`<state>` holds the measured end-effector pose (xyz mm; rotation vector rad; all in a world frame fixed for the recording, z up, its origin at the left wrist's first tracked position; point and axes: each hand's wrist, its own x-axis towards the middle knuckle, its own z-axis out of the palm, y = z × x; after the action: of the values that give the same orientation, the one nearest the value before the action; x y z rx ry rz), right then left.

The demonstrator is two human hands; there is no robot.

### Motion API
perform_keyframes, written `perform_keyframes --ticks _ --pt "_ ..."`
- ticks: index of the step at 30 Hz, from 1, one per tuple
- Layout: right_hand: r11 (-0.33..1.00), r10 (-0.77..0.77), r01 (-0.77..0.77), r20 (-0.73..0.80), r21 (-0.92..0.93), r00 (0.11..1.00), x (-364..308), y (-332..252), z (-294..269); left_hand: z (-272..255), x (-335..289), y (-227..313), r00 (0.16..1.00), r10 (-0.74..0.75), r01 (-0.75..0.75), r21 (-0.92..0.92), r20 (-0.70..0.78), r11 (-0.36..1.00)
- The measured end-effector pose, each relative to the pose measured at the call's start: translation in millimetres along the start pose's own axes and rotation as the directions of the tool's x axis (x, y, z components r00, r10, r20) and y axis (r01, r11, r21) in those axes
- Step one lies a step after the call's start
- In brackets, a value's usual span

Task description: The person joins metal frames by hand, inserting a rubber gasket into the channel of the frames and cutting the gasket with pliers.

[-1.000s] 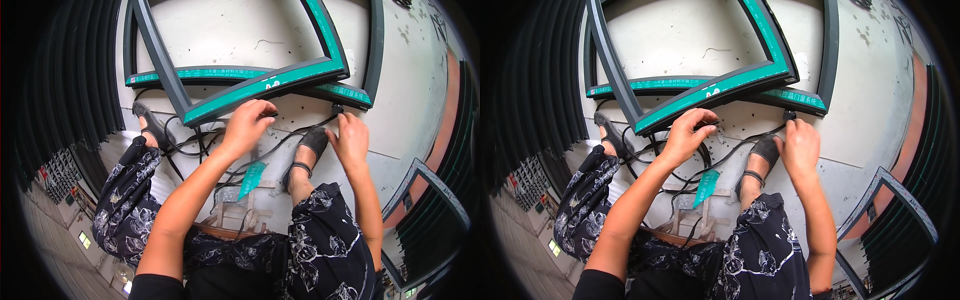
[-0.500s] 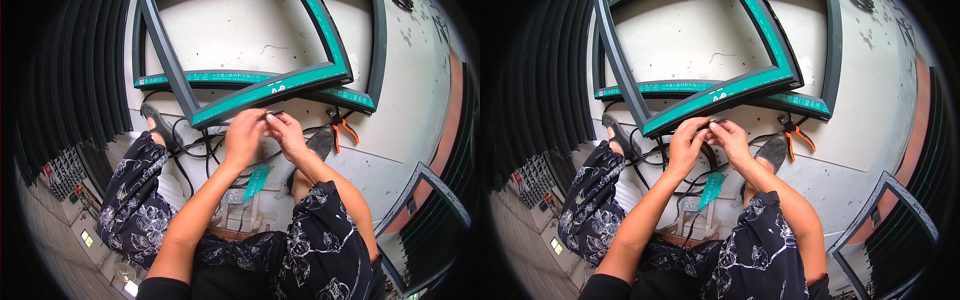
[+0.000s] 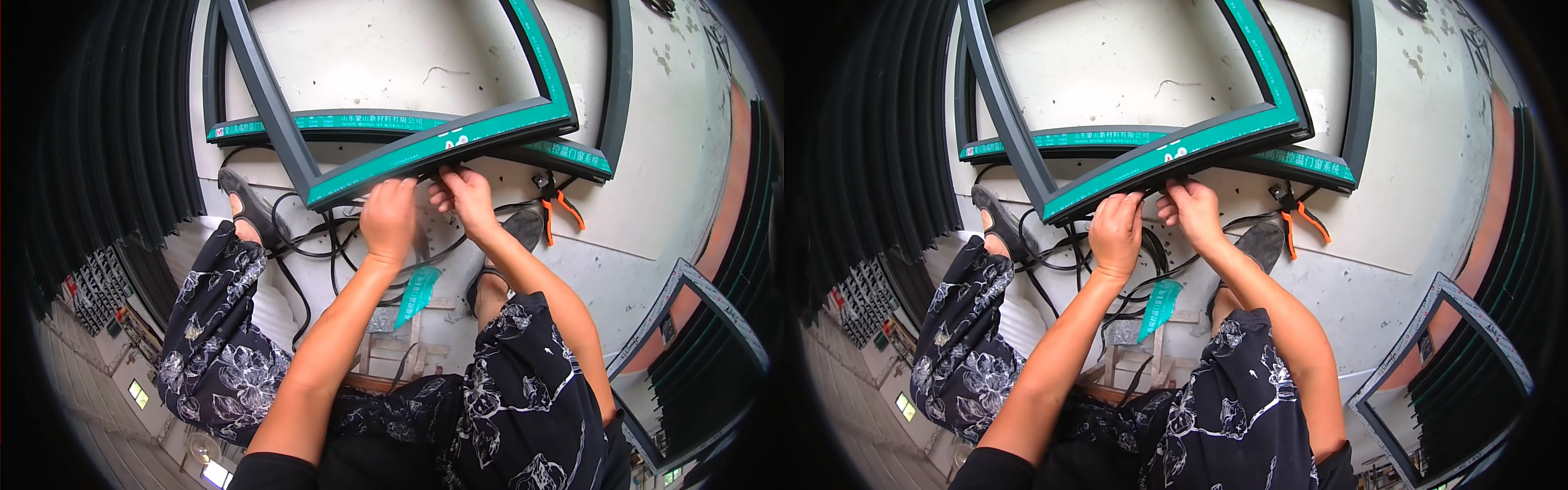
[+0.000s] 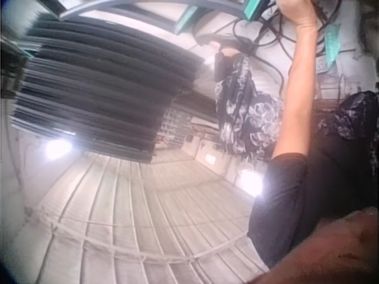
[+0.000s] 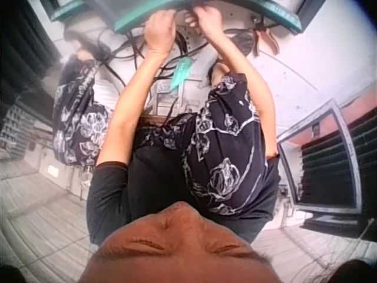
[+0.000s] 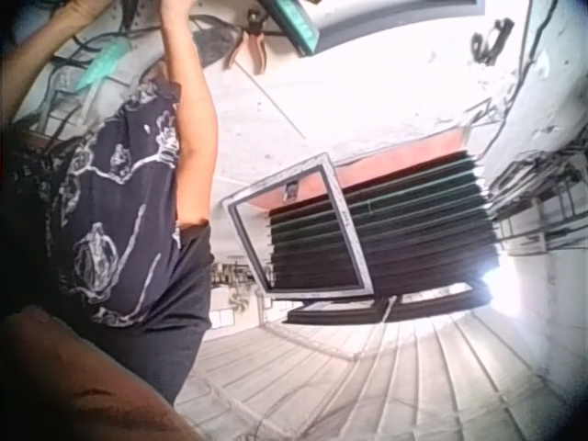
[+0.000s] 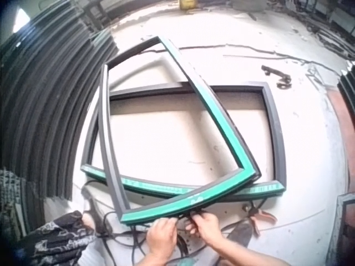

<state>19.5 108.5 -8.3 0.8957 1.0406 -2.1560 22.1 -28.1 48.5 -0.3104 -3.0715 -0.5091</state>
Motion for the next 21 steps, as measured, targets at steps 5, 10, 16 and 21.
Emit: perform_keyframes --ticks 5,10,16,21 --pt "0.986 -0.137 0.139 0.029 -0.093 0.990 -4 5 3 -1 -1 -3 0.998 0.032 -0.034 -0.033 -0.061 0.999" --pt "0.994 -0.092 0.093 0.021 -0.059 0.996 0 3 -1 4 -1 -3 0.998 0.026 -0.029 -0.037 -0.065 0.999" --pt "0.989 -0.121 0.120 -0.014 -0.084 0.992 3 0 -5 10 -3 -6 0.998 0.023 -0.022 0.015 -0.066 1.000" --pt "0.986 -0.166 0.166 -0.040 -0.022 0.985 2 3 -1 14 -6 -7 0.994 0.027 -0.024 0.027 -0.102 0.999"
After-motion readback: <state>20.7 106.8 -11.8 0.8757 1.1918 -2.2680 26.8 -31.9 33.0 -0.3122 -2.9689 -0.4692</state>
